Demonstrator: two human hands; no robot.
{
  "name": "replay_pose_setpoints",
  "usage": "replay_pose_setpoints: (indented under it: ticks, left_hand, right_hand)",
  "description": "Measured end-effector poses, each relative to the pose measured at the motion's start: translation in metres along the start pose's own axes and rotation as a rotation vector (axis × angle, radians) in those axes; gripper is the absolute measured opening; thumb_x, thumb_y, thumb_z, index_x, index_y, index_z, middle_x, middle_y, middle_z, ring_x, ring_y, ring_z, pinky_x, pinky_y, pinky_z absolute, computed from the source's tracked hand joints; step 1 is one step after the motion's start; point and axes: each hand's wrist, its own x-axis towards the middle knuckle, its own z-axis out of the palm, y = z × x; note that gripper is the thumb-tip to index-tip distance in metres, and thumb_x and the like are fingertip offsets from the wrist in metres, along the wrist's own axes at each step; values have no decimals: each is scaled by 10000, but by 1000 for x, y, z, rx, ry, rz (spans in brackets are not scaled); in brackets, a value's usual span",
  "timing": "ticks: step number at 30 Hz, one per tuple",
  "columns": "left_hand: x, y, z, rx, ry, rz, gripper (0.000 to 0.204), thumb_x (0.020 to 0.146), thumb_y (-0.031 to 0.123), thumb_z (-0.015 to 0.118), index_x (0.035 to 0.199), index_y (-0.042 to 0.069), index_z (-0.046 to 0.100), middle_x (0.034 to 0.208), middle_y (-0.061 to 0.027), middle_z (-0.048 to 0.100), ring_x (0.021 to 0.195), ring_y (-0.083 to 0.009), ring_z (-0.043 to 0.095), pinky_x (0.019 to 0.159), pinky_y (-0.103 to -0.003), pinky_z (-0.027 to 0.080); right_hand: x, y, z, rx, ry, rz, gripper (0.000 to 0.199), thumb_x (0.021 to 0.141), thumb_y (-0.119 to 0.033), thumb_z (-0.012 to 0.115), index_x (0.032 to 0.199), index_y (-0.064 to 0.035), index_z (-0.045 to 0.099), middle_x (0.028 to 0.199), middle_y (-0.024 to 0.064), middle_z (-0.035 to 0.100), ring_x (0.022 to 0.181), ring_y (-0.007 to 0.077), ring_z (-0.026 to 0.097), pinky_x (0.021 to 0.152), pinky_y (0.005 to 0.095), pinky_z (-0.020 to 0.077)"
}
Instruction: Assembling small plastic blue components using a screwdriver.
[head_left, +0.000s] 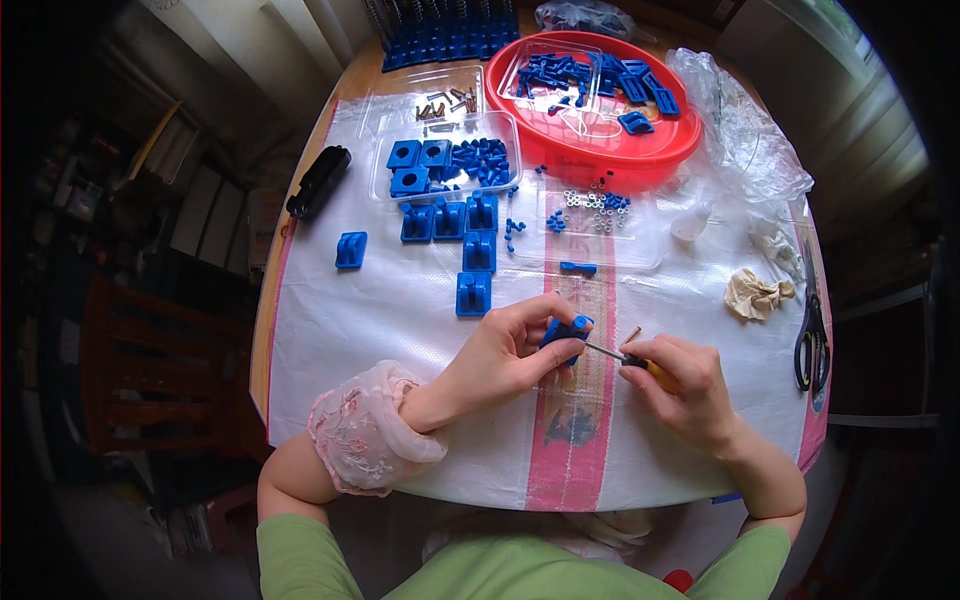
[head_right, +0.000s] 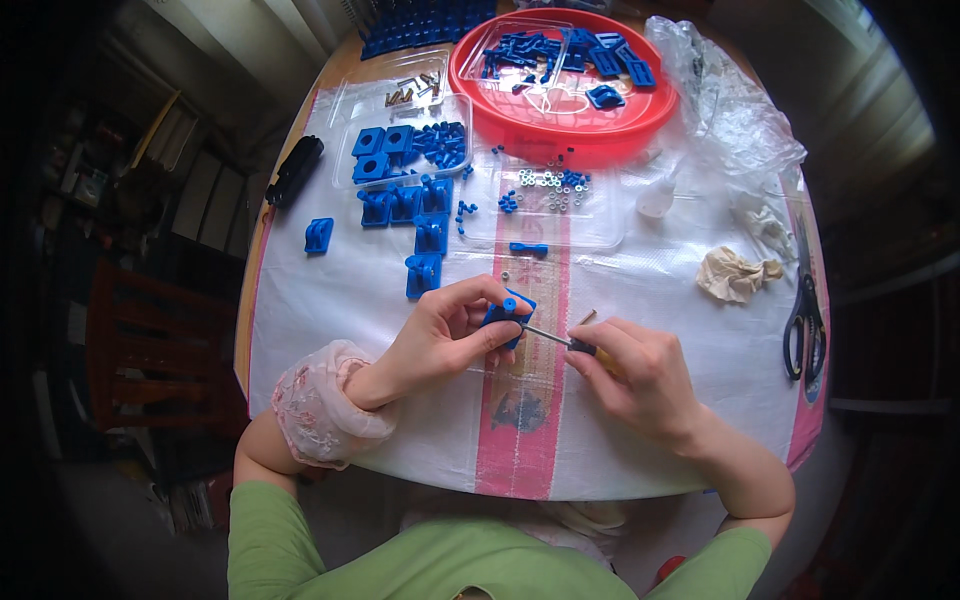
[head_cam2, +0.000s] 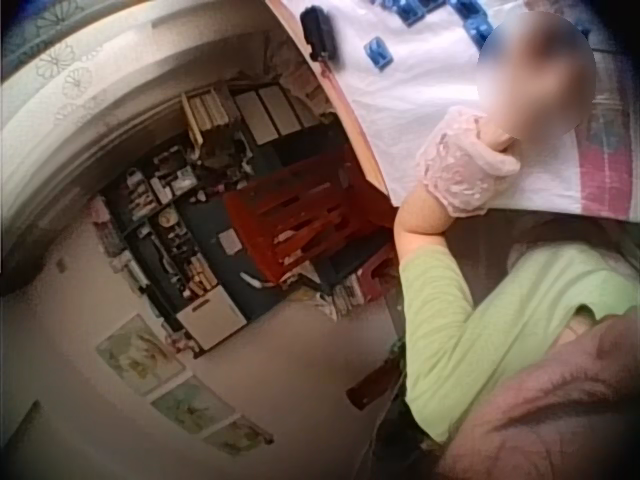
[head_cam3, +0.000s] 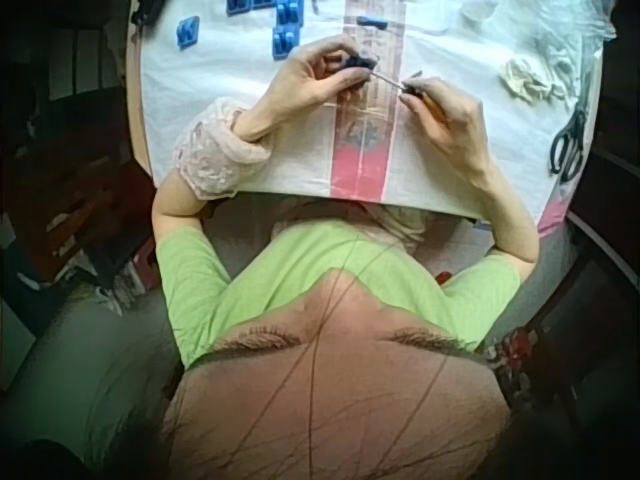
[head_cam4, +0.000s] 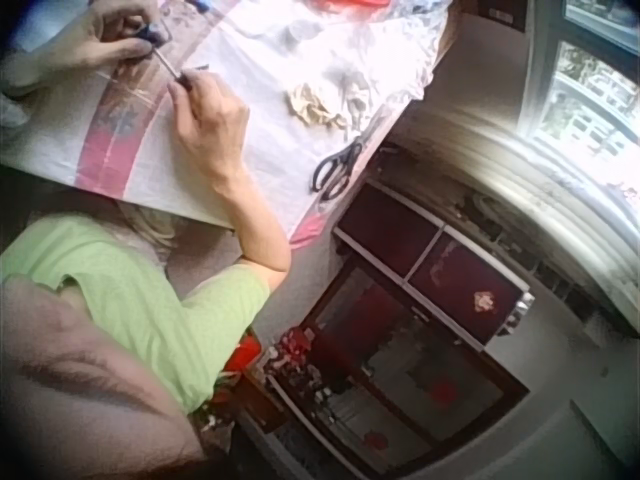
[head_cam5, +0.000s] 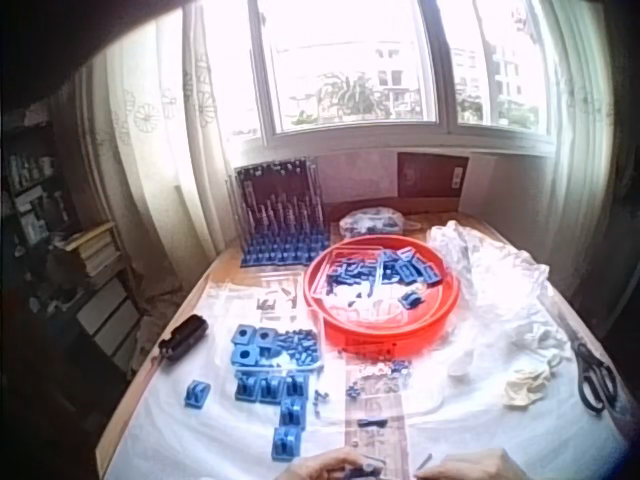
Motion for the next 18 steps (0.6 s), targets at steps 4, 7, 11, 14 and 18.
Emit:
replay_pose_setpoints:
  ticks: [4,7,11,14,18]
  left_hand:
    - [0,-3,0,-21,-3,22,221,1005,14,680,1224,9,651,1038,-30,714,884,-100,714,737,-235,579]
    - [0,-3,0,-17,-5,19,221,1005,12,679,1224,7,651,1044,-30,713,887,-101,714,747,-237,582]
    - [0,-3,0,-22,1,18,219,1005,12,680,1223,9,651,1048,-31,713,897,-102,713,749,-239,583]
    - [0,-3,0,-11,-8,13,218,1006,12,679,1222,12,652,1050,-34,714,901,-101,712,746,-241,582]
    - [0,-4,1,-15,-3,18,218,1007,14,678,1223,16,653,1048,-34,716,897,-100,711,741,-240,577]
  right_hand:
    - [-1,-2,-1,104,-72,104,201,902,-66,774,1083,9,733,804,147,711,616,246,678,588,356,515]
    - [-2,-2,-3,136,-101,152,194,922,-77,758,1095,8,735,762,149,694,600,220,658,582,347,498]
    - [-2,-2,-3,145,-123,173,184,932,-90,750,1093,1,738,726,149,673,580,218,632,569,337,478]
    - [-2,-2,-2,153,-122,193,179,933,-93,750,1086,-1,738,729,154,671,593,232,648,577,345,486]
    - [0,-5,-4,110,-121,152,191,922,-95,763,1086,-2,736,744,148,682,629,255,682,604,353,515]
